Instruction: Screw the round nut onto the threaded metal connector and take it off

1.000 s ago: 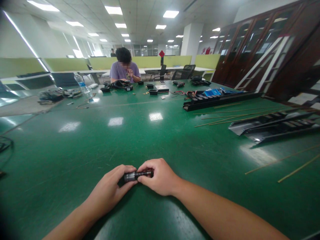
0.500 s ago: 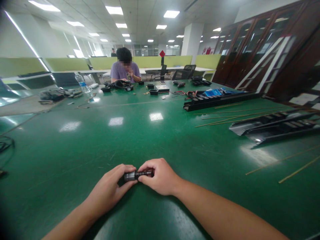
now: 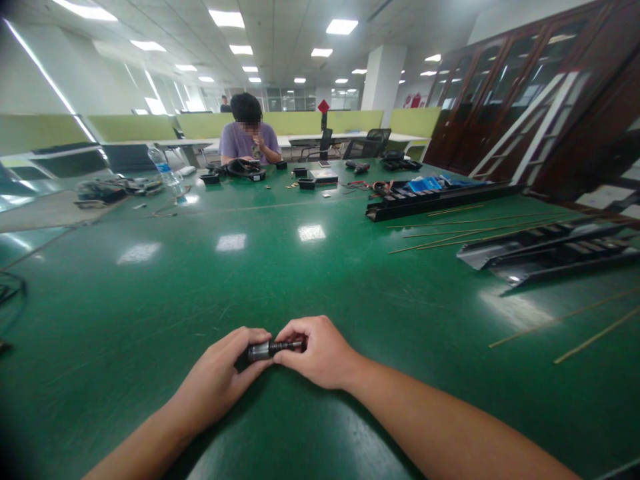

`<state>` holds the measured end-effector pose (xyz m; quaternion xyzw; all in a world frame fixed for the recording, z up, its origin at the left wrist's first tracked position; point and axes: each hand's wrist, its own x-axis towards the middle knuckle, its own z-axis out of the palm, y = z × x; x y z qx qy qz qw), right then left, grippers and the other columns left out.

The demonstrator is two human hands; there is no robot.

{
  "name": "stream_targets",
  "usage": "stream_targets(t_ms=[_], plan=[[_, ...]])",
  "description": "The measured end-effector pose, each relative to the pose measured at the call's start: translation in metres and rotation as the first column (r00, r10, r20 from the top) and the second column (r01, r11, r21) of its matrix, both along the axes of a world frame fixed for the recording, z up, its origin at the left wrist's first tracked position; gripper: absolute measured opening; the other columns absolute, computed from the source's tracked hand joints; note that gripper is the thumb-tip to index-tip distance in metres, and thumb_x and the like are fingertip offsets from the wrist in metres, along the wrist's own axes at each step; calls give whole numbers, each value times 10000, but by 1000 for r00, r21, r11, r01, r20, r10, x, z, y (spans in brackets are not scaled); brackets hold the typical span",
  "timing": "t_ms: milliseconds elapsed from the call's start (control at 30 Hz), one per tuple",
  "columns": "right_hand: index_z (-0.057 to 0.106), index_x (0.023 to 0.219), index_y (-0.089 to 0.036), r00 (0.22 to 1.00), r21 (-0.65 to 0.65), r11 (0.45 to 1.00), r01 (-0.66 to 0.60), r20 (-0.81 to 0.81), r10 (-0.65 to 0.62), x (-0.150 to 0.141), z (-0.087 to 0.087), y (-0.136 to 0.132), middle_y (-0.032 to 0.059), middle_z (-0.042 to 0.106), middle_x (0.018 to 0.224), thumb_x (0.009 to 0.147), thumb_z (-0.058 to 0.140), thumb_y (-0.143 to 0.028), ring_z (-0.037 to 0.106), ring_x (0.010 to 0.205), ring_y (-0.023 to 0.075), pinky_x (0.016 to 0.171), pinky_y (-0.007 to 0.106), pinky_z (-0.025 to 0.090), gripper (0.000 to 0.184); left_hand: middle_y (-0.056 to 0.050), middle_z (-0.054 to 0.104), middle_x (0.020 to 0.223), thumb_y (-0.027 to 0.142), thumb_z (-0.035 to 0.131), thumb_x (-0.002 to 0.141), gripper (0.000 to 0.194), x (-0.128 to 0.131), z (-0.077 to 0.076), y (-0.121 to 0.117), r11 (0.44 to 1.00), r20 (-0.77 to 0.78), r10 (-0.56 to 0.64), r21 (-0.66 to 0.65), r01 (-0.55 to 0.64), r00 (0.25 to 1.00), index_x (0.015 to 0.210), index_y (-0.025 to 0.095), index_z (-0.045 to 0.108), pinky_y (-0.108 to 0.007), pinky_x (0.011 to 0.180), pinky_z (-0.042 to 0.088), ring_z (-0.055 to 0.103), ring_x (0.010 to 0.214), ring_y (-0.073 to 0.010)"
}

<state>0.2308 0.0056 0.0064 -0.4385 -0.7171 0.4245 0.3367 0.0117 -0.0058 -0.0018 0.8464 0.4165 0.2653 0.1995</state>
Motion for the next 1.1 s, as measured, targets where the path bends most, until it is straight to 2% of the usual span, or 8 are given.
stream_targets(t_ms=[700, 1100], plan=[[781, 892, -180, 1000, -38, 999, 22, 11, -22, 1, -3, 3, -1, 706, 705, 768, 728, -248, 560, 600, 117, 553, 218, 385, 151, -24, 649, 1119, 270, 633, 912, 267, -2, -2, 3, 1000, 11, 17, 26, -18, 1000, 1166, 255, 552, -309, 917, 502, 621, 1039, -172], [783, 882, -188, 999, -14, 999, 40, 11, -40, 0, -3, 2, -9, 698, 682, 762, 732, -231, 541, 580, 107, 539, 212, 372, 138, -13, 645, 1127, 268, 632, 913, 271, -4, -2, 2, 1000, 6, 23, 11, -23, 1000, 1172, 269, 550, -306, 922, 500, 618, 1047, -164]])
